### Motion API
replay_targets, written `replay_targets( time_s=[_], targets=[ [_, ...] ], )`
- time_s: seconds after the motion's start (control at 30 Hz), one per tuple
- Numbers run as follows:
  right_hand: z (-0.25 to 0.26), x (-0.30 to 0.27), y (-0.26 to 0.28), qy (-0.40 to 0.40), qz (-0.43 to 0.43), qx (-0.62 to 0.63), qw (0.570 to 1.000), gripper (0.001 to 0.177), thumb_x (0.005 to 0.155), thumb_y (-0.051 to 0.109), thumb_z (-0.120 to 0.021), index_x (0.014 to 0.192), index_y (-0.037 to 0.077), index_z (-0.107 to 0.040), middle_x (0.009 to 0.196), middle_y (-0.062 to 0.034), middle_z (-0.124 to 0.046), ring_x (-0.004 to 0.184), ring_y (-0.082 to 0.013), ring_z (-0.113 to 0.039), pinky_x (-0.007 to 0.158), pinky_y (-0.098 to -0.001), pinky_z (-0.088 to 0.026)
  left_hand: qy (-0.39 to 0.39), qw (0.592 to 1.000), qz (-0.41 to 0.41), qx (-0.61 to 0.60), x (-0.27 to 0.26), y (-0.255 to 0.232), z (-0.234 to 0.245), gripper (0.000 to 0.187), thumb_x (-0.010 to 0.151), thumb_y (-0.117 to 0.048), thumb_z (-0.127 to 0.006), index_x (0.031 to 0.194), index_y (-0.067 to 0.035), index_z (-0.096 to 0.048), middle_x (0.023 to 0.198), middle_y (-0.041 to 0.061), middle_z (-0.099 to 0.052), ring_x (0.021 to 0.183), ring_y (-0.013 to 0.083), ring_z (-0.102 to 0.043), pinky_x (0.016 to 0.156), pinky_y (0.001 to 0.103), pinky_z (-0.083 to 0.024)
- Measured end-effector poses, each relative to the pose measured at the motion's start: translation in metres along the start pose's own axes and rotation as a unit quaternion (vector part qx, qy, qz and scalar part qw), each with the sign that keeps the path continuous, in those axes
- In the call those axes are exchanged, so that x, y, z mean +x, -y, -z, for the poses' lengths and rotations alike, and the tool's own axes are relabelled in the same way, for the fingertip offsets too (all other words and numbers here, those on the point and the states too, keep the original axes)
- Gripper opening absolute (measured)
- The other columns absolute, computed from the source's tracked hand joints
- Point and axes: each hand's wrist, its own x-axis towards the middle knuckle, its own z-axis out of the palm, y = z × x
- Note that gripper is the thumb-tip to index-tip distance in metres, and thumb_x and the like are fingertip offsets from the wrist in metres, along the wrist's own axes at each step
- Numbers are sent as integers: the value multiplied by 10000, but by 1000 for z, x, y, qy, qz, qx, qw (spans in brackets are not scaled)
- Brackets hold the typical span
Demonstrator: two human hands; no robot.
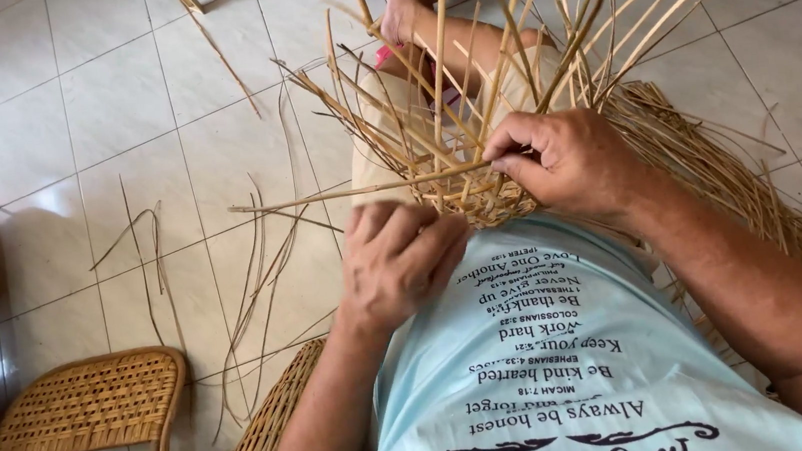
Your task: Weaving a basket using dried plant fibers, tucking and pulling strands to form the structure.
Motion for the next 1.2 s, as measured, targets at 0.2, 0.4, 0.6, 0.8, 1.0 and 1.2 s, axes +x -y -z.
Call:
replay_targets(
  time_s=[0.2, 0.4, 0.6, 0.8, 1.0, 1.2],
  targets=[
    [-13, -2, -26, 3, -23, 66, 998, 100, 917, -7, -740, 963, 76, -709, 809, -123, -774, 753, -240, -761, 706, -379, -612, 19, 971, 207, -116, -17, 8, -8, 373, 980, -105, -655, 1352, -107, -659, 1042, 103, -700, 748, 274, -703, 662, 387, -595],
    [-13, 1, -12, -21, -24, 48, 998, 101, 896, 33, -764, 955, 89, -703, 802, -102, -763, 820, -275, -768, 726, -434, -605, -10, 988, 82, -134, 36, 5, -17, 255, 976, -68, -646, 1151, -194, -783, 1089, 48, -721, 930, 280, -737, 834, 387, -622],
    [-15, -2, -13, -42, -31, 50, 997, 143, 870, -19, -729, 965, 88, -718, 802, -112, -771, 803, -294, -764, 747, -453, -596, 80, 996, 11, -25, 65, 37, -40, 92, 926, -200, -790, 926, -113, -759, 927, 107, -689, 840, 295, -727, 745, 411, -626],
    [-18, -3, -23, -37, -16, 49, 998, 117, 875, -7, -738, 939, 83, -699, 800, -128, -772, 804, -318, -772, 739, -451, -601, 210, 974, 68, 47, 84, 27, -21, 209, 971, -203, -696, 826, -65, -756, 898, 125, -606, 887, 310, -660, 760, 429, -593],
    [-24, -5, -26, -36, -2, 56, 998, 133, 878, -27, -734, 948, 84, -713, 822, -137, -775, 803, -319, -765, 768, -457, -612, 97, 982, 142, -76, 86, 39, -35, 374, 1023, -274, -720, 1302, -28, -679, 835, 174, -682, 759, 336, -705, 682, 481, -607],
    [-23, -5, -19, -31, -54, 29, 998, 86, 873, 25, -739, 933, 82, -716, 801, -156, -765, 818, -413, -752, 731, -534, -571, 214, 942, 217, -144, 102, 23, -39, 586, 1017, -345, -622, 1473, -1, -489, 1046, 215, -784, 962, 467, -752, 843, 635, -578]
  ],
)
